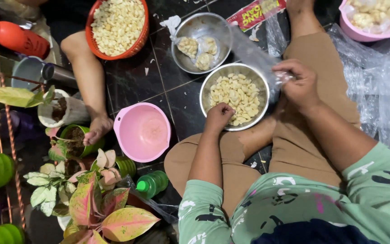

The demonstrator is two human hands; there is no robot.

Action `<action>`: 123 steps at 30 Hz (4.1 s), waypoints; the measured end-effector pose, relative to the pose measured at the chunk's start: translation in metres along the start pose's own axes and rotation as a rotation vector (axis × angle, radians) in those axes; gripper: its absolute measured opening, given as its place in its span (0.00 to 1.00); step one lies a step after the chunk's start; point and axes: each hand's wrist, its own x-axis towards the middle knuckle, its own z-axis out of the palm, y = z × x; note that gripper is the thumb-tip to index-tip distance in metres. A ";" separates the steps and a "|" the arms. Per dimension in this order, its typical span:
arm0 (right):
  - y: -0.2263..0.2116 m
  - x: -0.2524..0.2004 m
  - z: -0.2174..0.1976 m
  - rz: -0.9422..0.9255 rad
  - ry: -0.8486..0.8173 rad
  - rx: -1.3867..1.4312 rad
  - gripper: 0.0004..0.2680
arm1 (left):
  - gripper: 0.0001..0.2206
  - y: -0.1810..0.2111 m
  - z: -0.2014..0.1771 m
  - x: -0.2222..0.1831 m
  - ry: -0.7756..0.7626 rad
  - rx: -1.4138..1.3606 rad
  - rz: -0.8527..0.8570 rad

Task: A person sitting on the floor is manually bagging peeled garlic cloves from a bowl into small plastic bags.

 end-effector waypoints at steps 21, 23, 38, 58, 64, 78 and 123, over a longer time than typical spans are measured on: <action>0.090 -0.014 -0.021 0.627 0.129 -0.226 0.09 | 0.33 0.001 -0.017 0.002 0.570 -0.677 -0.005; 0.079 -0.012 -0.017 0.642 0.137 -0.209 0.08 | 0.34 0.000 -0.018 0.000 0.571 -0.696 -0.010; 0.103 -0.010 -0.020 0.765 0.190 -0.085 0.06 | 0.07 0.071 -0.054 -0.064 0.286 -0.125 0.031; 0.102 -0.006 -0.027 0.721 0.144 0.131 0.08 | 0.08 0.383 -0.098 -0.331 0.582 0.866 0.718; 0.106 -0.008 -0.026 0.694 0.172 0.152 0.07 | 0.06 0.393 -0.065 -0.327 0.552 0.666 0.585; 0.151 -0.012 -0.026 0.717 0.270 -0.029 0.07 | 0.08 0.395 -0.031 -0.314 0.509 0.644 0.659; 0.093 0.000 -0.029 0.690 0.191 0.112 0.05 | 0.07 0.356 -0.117 -0.334 0.429 0.612 0.779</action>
